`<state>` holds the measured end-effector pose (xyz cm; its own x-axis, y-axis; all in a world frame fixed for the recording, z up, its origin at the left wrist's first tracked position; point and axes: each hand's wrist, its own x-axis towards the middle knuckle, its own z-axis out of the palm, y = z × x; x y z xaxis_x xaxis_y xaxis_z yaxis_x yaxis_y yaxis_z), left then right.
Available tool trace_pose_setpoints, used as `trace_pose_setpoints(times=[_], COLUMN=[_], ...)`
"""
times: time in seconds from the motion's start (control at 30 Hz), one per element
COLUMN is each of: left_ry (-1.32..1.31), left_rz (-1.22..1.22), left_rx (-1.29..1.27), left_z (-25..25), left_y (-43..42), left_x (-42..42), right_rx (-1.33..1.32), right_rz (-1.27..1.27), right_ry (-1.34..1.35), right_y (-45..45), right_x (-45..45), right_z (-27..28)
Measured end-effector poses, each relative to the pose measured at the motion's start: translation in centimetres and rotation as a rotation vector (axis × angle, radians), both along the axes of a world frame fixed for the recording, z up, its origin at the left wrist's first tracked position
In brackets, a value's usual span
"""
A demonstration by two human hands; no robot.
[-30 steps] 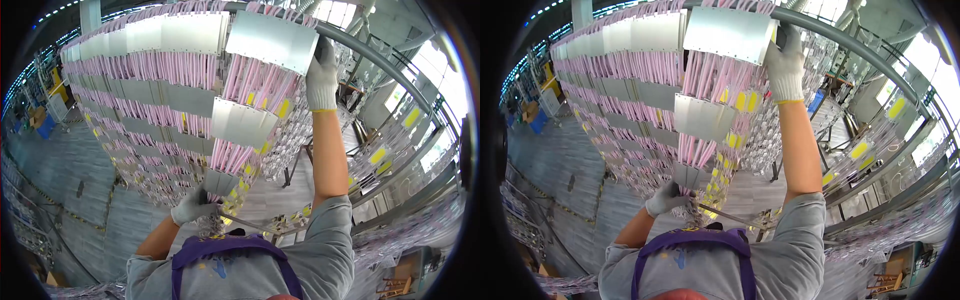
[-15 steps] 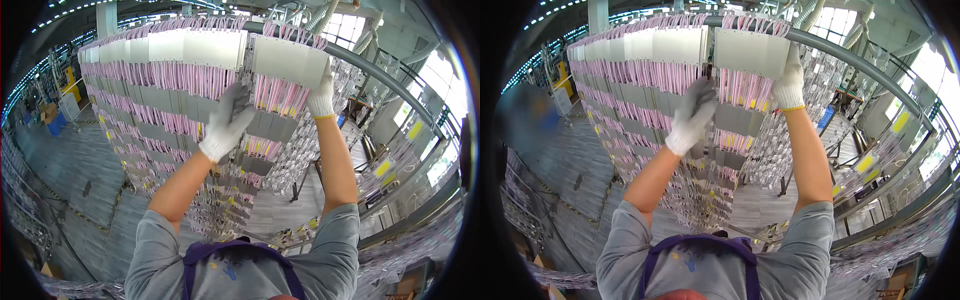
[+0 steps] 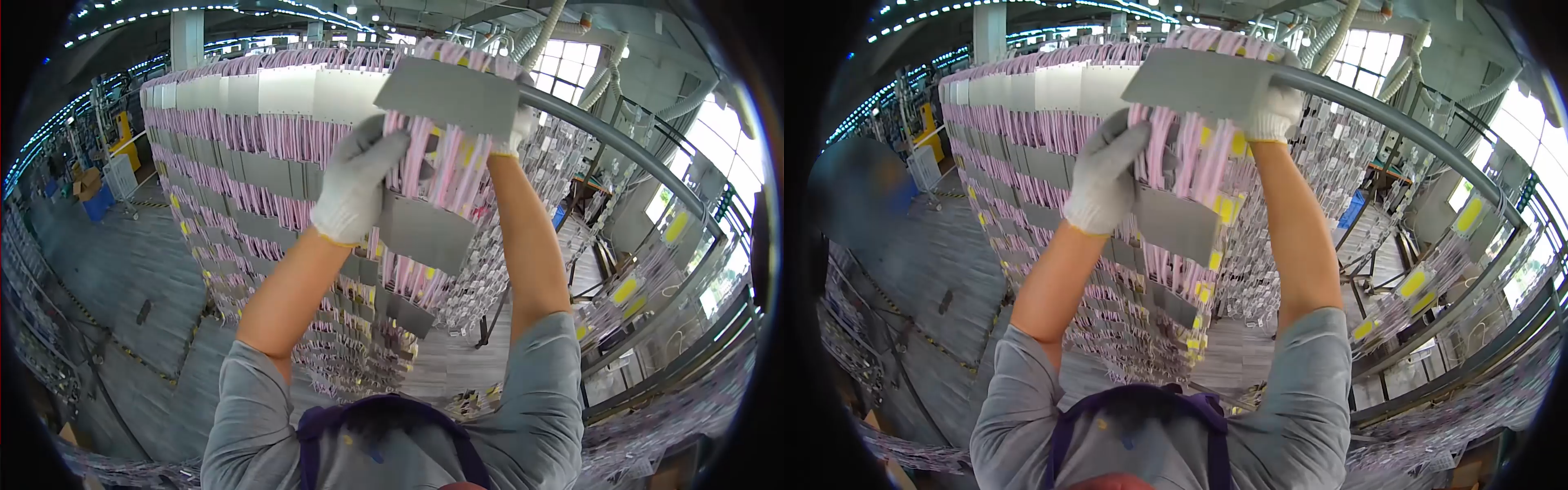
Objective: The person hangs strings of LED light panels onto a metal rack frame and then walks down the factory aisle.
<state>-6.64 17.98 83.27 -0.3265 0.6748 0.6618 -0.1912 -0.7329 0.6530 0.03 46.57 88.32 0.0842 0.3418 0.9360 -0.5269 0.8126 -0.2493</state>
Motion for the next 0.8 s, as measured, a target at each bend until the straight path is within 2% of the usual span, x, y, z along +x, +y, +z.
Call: trace_pose_setpoints(times=[0.03,0.1,0.17,0.23,0.27,0.3,0.47,0.53,0.57,0.6,0.67,0.7,0.77,0.8], left_ry=[-0.088,-0.138,-0.150,-0.120,0.045,0.087,0.082,0.193,0.143,0.269,0.430,0.430,0.565,0.618], left_rz=[0.036,0.101,0.193,0.382,0.533,0.616,0.792,0.780,0.725,0.973,1.211,1.228,1.165,1.011], left_rx=[0.018,0.029,0.032,-0.094,-0.094,-0.119,-0.134,-0.209,-0.022,-0.085,0.137,0.111,0.152,-0.003], left_z=[0.5,0.7,-0.3,-2.8,-4.7,-4.7,-4.3,-4.1,-4.4,-4.3,-7.0,-8.7,-13.3,-16.2], left_y=[-0.7,-1.6,-1.6,-0.3,1.1,0.7,0.2,-1.1,-1.0,-2.0,-1.8,-2.7,-4.3,-5.3], left_x=[-0.8,-3.9,-6.4,-9.5,-11.3,-10.9,-8.4,-7.8,-6.9,-5.7,-6.5,-7.0,-6.2,-6.0], right_rx=[-0.079,0.012,0.218,0.168,0.050,-0.112,-0.091,0.068,0.019,-0.030,-0.099,-0.146,-0.262,-0.338], right_rz=[0.280,-1.028,-1.126,-0.955,-0.773,-0.686,-0.608,-0.431,-0.268,-0.100,-0.039,0.000,0.021,0.006], right_ry=[0.111,-0.457,-0.695,-0.755,-0.703,-0.796,-0.833,-0.687,-0.696,-0.708,-0.724,-0.766,-0.851,-0.890], right_y=[-3.8,-9.4,-7.9,-7.7,-7.0,-10.3,-10.4,-8.7,-9.1,-9.8,-10.4,-11.1,-10.2,-9.1], right_x=[-1.5,-1.8,-4.5,-6.4,-7.3,-5.7,-4.6,-4.3,-3.8,-3.0,-1.8,-0.8,1.7,3.2], right_z=[1.6,3.3,2.2,0.3,-1.2,-1.3,-3.2,-5.0,-5.8,-7.3,-12.0,-14.7,-23.0,-29.2])
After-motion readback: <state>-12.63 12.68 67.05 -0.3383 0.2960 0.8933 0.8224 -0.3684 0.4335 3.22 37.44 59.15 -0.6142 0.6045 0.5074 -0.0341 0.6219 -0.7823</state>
